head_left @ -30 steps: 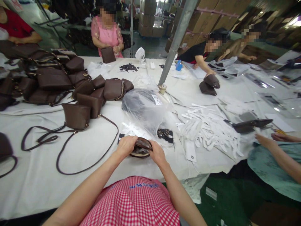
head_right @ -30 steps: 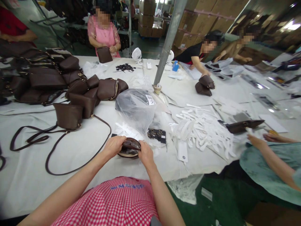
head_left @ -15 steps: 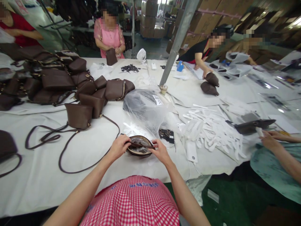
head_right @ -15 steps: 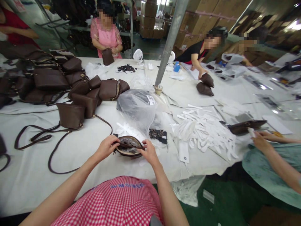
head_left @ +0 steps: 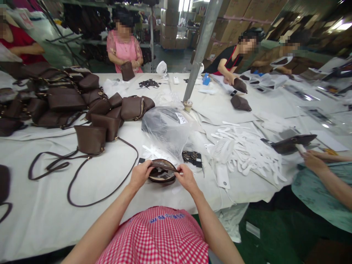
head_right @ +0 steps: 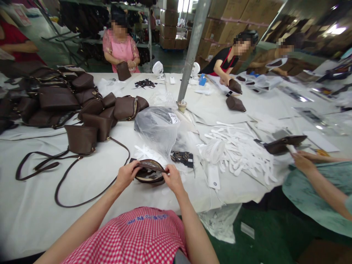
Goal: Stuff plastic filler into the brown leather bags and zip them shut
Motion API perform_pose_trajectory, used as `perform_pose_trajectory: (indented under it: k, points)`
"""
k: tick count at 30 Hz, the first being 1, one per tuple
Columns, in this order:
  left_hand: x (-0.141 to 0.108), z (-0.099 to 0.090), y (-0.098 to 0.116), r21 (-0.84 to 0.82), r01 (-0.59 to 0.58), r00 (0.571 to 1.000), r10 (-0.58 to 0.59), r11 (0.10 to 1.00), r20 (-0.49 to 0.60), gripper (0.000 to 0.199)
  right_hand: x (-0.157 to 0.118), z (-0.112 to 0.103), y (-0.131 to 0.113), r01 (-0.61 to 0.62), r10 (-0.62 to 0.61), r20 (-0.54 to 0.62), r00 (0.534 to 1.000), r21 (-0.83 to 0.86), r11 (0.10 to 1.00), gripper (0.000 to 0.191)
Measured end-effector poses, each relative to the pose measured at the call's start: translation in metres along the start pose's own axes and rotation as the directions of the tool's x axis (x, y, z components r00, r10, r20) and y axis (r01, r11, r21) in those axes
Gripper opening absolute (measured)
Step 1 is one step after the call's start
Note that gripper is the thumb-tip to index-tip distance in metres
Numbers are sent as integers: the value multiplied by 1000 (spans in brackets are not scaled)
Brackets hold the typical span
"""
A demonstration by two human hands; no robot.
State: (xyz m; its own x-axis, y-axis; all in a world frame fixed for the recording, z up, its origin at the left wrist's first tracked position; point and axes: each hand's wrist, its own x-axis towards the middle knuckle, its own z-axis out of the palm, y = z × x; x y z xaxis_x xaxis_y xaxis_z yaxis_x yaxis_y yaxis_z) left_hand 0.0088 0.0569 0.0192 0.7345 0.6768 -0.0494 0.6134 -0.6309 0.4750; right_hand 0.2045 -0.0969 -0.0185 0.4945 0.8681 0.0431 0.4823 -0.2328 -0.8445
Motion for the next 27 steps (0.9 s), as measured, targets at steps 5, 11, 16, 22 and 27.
perform_pose_trajectory:
  k: [5, 11, 16, 22, 27]
  points:
    - [-2, -26, -16, -205, -276, 933, 313, 939, 179, 8, 2, 0, 4, 11, -11, 21, 1000, -11, 1000, 6]
    - [2, -18, -4, 43, -17, 1000, 16, 999, 26, 13, -1, 2, 2, 21, -20, 42, 999, -19, 1000, 7]
    - [5, 5, 1, -124, 334, 917, -353, 934, -187, 14, -5, 3, -4, 6, -6, 63, 998, 7, 1000, 7]
    - [-15, -9, 1, -205, 155, 938, -209, 966, -276, 19, -14, -2, -4, -94, 37, 266, 963, 205, 974, 13]
    - [-53, 3, 36, -28, -267, 963, 266, 963, -45, 20, -25, 1, -3, -73, 19, 260, 965, 199, 977, 12]
